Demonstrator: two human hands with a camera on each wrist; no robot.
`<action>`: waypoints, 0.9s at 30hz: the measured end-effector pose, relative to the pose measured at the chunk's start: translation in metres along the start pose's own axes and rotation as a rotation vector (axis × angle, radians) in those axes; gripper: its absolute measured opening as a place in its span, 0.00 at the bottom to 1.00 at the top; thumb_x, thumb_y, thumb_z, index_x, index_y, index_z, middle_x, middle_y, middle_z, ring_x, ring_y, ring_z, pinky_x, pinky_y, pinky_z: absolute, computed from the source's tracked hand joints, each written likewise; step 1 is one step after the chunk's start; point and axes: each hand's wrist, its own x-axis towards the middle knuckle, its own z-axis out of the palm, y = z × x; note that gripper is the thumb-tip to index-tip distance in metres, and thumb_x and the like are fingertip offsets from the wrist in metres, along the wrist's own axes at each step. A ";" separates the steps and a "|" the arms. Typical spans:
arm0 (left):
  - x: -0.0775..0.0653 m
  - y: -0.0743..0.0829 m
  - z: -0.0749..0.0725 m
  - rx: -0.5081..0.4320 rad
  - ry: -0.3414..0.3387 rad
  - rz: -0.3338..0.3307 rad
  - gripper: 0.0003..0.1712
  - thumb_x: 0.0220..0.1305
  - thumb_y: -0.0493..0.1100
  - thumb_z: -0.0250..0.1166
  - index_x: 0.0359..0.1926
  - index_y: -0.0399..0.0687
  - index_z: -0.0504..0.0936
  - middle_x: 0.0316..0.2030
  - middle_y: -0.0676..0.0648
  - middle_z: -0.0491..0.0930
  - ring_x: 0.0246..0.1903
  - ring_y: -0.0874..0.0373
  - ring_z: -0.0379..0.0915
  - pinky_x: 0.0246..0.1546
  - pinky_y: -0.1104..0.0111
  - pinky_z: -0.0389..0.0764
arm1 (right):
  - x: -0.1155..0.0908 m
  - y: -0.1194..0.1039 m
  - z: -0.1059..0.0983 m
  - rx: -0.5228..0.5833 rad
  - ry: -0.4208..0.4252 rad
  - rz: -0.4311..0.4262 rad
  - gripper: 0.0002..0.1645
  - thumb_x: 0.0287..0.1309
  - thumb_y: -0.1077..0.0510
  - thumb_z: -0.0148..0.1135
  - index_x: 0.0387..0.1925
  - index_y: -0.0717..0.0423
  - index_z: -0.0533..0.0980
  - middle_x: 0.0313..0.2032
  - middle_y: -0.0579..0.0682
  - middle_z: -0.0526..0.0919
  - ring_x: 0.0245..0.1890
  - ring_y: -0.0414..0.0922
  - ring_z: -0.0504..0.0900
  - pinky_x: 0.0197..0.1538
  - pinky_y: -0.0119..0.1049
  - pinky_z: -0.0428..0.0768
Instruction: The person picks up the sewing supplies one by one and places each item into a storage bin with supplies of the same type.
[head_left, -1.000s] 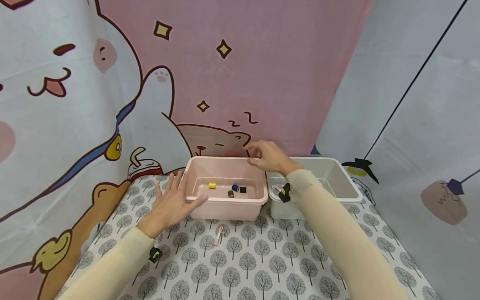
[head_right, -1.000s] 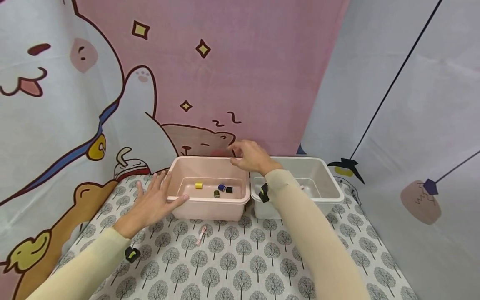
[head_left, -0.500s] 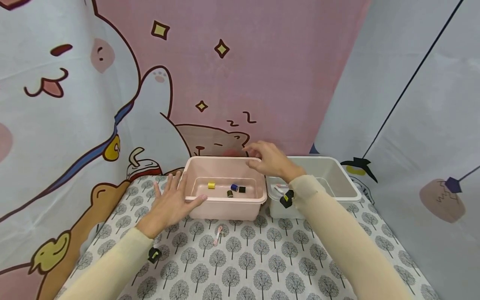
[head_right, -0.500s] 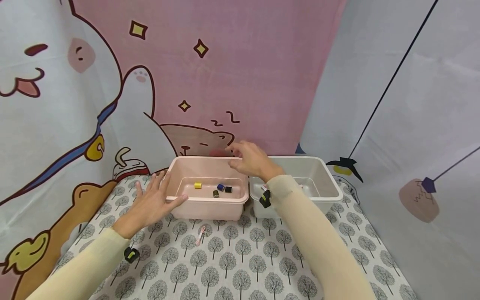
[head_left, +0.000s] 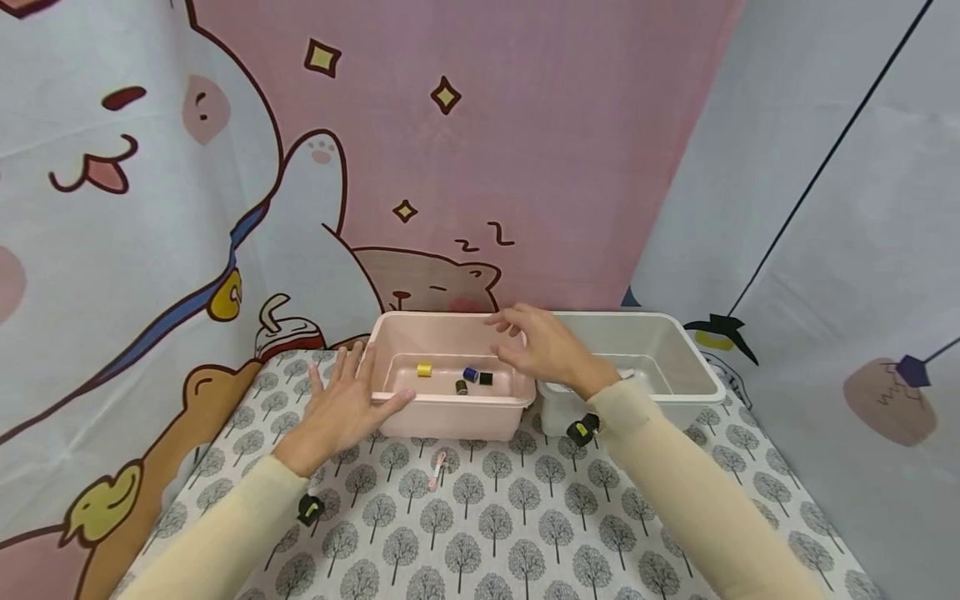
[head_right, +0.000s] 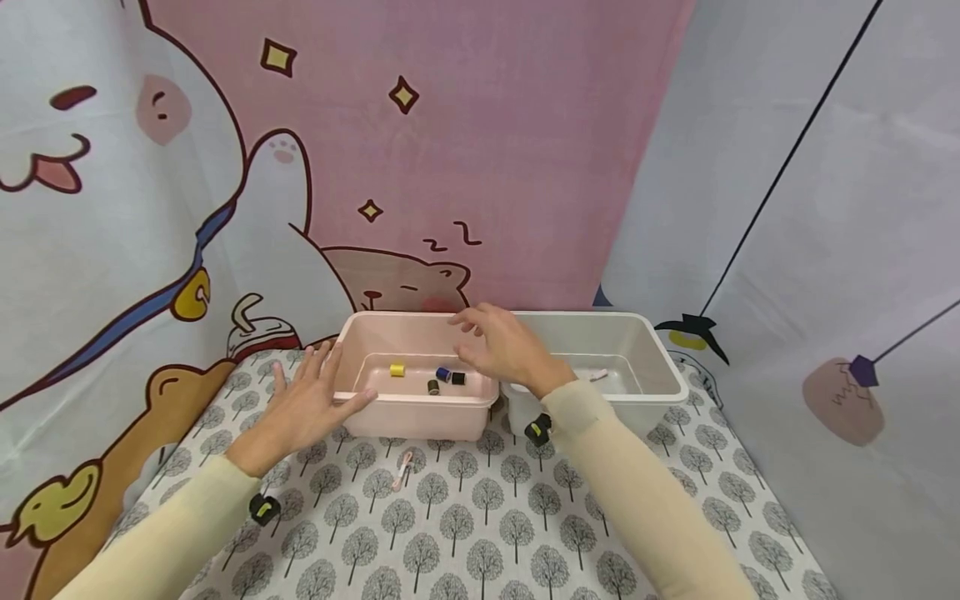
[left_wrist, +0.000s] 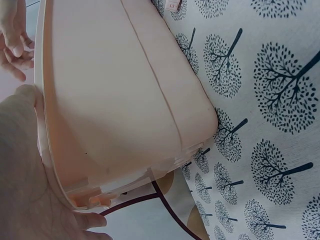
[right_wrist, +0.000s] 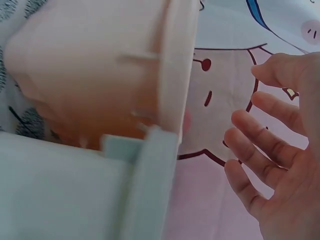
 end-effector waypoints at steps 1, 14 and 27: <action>0.000 0.000 0.000 0.000 0.001 0.001 0.72 0.79 0.88 0.50 0.97 0.41 0.42 0.95 0.30 0.37 0.95 0.25 0.29 0.85 0.18 0.22 | -0.003 -0.001 0.002 -0.001 0.002 -0.007 0.27 0.78 0.49 0.75 0.73 0.50 0.86 0.63 0.54 0.92 0.61 0.56 0.91 0.65 0.56 0.91; 0.001 -0.001 0.002 0.000 0.001 -0.002 0.72 0.79 0.88 0.50 0.97 0.41 0.42 0.95 0.30 0.36 0.95 0.25 0.29 0.85 0.19 0.21 | -0.035 -0.018 0.023 0.013 0.020 -0.057 0.25 0.74 0.53 0.79 0.68 0.49 0.88 0.59 0.49 0.93 0.57 0.51 0.92 0.64 0.54 0.93; 0.001 -0.001 0.002 -0.005 0.002 -0.002 0.72 0.79 0.88 0.50 0.97 0.40 0.42 0.95 0.30 0.37 0.95 0.25 0.30 0.85 0.18 0.21 | -0.056 -0.028 0.039 0.061 0.037 -0.177 0.26 0.74 0.55 0.80 0.70 0.50 0.87 0.65 0.52 0.91 0.60 0.50 0.93 0.63 0.48 0.94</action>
